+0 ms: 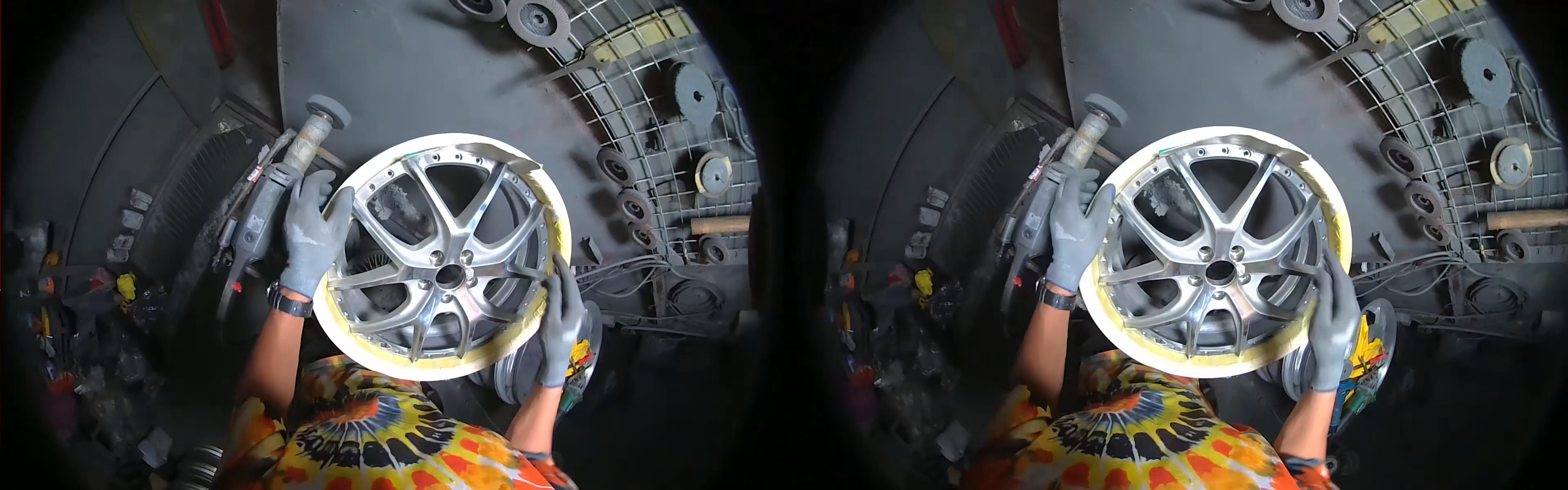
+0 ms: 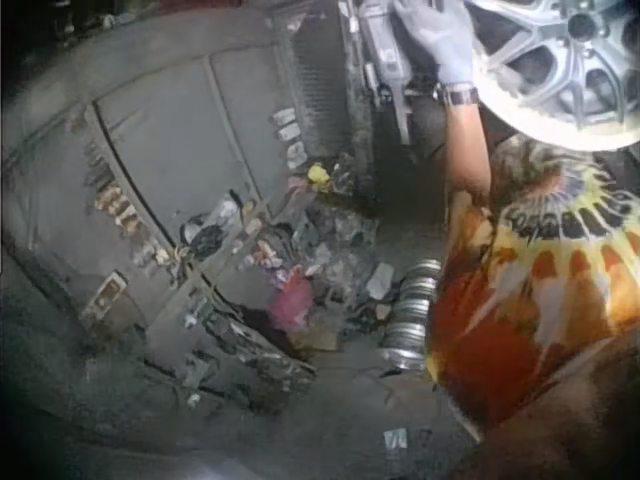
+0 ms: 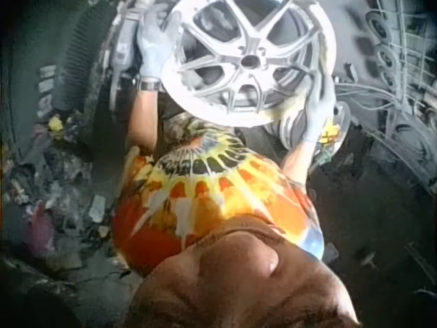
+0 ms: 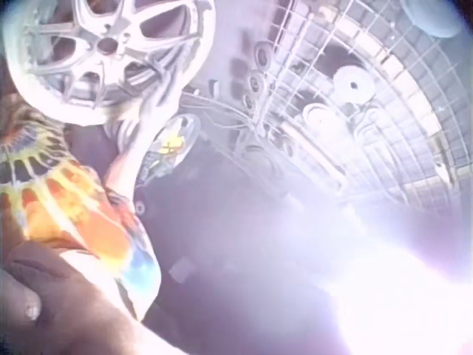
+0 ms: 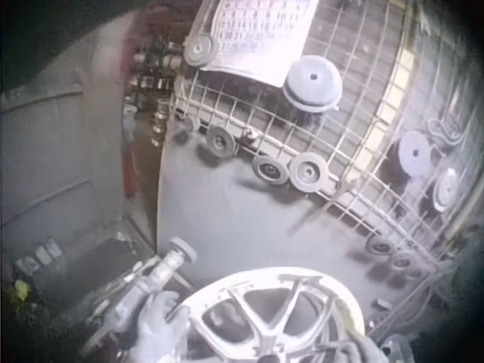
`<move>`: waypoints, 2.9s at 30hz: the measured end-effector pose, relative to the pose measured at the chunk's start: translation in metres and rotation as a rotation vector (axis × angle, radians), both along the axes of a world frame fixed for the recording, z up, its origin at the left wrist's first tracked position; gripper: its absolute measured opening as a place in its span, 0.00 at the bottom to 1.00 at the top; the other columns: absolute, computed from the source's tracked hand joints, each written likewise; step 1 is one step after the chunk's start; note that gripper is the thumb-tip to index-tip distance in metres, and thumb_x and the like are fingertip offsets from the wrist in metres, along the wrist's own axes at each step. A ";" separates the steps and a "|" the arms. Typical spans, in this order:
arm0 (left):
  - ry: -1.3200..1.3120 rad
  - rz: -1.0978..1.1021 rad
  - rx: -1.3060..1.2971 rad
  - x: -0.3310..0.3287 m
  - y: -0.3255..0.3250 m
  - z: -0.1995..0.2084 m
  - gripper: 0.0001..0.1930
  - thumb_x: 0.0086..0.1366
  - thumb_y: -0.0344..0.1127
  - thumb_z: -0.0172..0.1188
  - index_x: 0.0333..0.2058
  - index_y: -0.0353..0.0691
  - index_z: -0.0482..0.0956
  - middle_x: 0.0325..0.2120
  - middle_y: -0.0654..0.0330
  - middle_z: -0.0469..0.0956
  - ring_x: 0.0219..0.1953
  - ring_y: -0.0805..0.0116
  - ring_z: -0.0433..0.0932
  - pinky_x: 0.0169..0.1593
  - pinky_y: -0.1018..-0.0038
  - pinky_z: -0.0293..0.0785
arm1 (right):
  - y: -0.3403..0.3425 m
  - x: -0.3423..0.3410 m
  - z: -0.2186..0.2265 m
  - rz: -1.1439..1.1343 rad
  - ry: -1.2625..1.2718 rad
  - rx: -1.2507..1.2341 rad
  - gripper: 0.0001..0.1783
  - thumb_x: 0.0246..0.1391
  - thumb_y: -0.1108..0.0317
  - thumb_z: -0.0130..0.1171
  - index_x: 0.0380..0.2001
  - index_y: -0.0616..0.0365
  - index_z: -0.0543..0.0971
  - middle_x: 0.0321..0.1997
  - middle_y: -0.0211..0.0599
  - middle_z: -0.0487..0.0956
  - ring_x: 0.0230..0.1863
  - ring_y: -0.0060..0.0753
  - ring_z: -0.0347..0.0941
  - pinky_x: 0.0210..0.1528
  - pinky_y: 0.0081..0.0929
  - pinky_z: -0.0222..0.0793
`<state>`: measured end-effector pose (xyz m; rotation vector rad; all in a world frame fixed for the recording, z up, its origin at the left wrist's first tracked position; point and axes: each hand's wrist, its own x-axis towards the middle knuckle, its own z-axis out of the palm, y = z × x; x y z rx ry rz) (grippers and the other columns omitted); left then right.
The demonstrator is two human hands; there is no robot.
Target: The person applies masking tape to the edge of a wheel rim, uses a sanding block to smooth the inner edge of the rim, wipes the surface with a cloth, and uses a small brush to apply a substance to the rim surface.
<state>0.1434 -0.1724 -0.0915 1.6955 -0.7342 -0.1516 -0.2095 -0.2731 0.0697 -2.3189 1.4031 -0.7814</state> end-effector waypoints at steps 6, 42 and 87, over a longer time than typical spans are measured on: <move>-0.112 0.025 0.007 -0.009 0.002 -0.023 0.15 0.72 0.36 0.69 0.51 0.33 0.82 0.43 0.43 0.83 0.45 0.41 0.83 0.50 0.52 0.81 | -0.068 0.107 -0.031 0.635 0.300 -0.201 0.26 0.53 0.79 0.68 0.57 0.60 0.82 0.52 0.50 0.85 0.52 0.59 0.82 0.55 0.46 0.78; -0.255 0.171 0.155 -0.026 -0.003 -0.018 0.15 0.69 0.35 0.71 0.52 0.39 0.84 0.39 0.51 0.82 0.38 0.46 0.84 0.40 0.55 0.81 | -0.118 0.181 -0.061 0.838 0.570 -0.472 0.29 0.59 0.66 0.64 0.65 0.41 0.82 0.41 0.42 0.77 0.42 0.44 0.81 0.41 0.43 0.81; -0.206 0.155 0.188 -0.026 -0.003 -0.011 0.16 0.70 0.37 0.71 0.53 0.39 0.85 0.38 0.51 0.83 0.37 0.47 0.86 0.38 0.58 0.82 | -0.120 0.189 -0.062 0.847 0.522 -0.442 0.27 0.51 0.68 0.71 0.57 0.46 0.86 0.39 0.39 0.81 0.33 0.44 0.83 0.35 0.40 0.80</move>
